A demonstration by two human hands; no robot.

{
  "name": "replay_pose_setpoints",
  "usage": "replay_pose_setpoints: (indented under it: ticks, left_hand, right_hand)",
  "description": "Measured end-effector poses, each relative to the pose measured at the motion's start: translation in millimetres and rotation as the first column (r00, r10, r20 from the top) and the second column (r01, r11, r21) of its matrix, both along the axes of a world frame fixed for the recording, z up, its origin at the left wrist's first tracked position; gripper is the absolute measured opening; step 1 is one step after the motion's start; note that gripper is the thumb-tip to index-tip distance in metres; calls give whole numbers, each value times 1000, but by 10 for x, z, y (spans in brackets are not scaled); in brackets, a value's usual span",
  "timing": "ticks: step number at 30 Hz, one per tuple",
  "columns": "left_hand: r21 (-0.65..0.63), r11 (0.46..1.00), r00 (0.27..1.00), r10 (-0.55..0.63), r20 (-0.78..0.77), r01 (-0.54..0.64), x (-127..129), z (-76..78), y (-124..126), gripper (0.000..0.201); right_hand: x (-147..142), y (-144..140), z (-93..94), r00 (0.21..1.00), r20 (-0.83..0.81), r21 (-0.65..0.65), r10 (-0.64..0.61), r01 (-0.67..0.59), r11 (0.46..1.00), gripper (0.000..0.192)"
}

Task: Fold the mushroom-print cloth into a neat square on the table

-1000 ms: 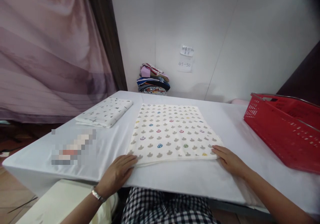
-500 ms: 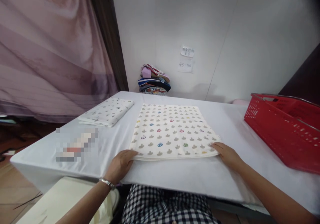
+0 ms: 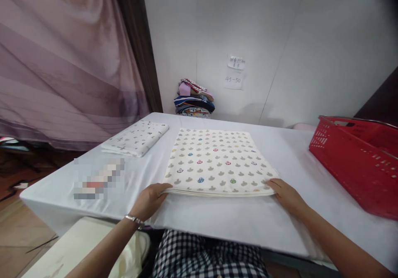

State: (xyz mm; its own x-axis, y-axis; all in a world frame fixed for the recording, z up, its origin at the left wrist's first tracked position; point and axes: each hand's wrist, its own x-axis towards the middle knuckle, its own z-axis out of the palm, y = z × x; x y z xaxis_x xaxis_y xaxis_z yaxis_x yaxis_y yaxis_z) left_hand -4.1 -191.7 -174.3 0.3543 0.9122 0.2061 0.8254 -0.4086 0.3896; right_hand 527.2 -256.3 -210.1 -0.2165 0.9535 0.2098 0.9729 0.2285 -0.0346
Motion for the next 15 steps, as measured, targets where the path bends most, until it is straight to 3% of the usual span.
replay_pose_setpoints:
  ticks: [4,8,12,15]
  left_hand:
    - [-54,998,998,-10,57,13,17,99,-19,32]
    - [-160,984,995,-74,72,85,-28,312,-96,27]
    - [-434,897,996,-66,52,82,-118,566,-176,22]
    - [-572,816,997,-63,41,75,-171,709,-185,20]
  right_hand:
    - [1,31,122,1000,-22,-39,-2,1,999,53]
    - [-16,-36,246,999,-26,-105,37,-40,994,44]
    - [-28,-234,300,995,-36,-126,94,-98,987,38]
    - [-10,-383,341,991,-39,-138,130,-134,981,40]
